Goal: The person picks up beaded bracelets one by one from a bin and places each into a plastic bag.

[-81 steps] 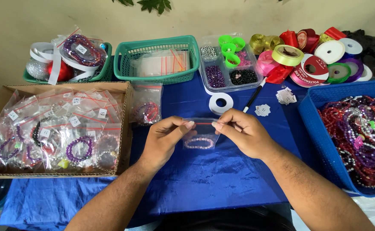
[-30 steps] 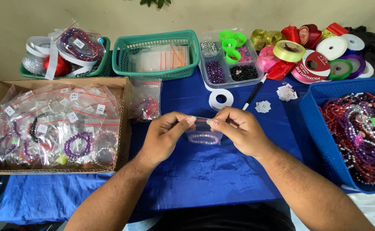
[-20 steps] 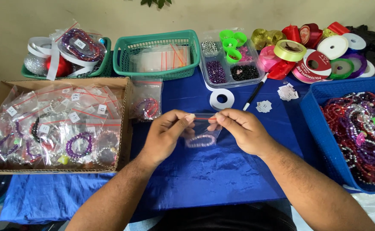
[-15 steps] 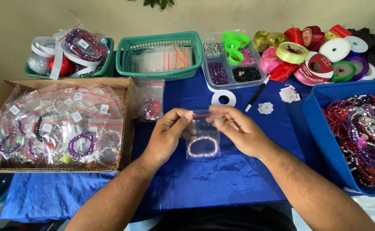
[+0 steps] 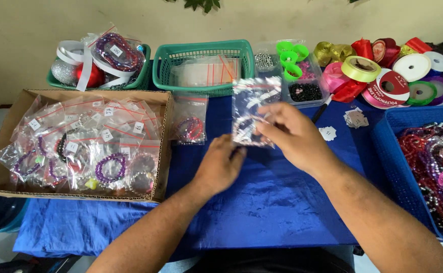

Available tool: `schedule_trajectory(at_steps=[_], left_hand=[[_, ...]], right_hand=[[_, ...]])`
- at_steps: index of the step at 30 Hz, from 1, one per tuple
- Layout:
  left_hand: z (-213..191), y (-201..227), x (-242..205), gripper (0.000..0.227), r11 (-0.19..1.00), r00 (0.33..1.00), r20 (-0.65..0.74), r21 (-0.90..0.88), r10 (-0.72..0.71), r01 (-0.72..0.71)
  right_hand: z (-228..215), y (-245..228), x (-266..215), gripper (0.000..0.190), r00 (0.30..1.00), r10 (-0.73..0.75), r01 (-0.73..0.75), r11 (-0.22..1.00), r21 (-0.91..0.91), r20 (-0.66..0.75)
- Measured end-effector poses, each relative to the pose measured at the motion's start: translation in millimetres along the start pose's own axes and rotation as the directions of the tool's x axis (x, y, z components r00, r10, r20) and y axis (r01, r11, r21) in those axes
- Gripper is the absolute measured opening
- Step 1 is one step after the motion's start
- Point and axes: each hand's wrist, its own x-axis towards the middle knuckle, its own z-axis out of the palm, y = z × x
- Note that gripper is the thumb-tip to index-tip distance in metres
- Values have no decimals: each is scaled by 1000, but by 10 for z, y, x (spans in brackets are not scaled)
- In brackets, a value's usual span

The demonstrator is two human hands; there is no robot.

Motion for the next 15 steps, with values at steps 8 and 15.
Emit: schedule_trajectory(at_steps=[8,15], left_hand=[[4,150,-123,49,875,959,219,409,181,-259],[-12,143,-131,46,876,952,290,428,102,-224]], right_hand=[[887,33,808,35,993,-40,65,968,-244,108],[1191,493,1066,27,993,-99,114,921,-374,59]])
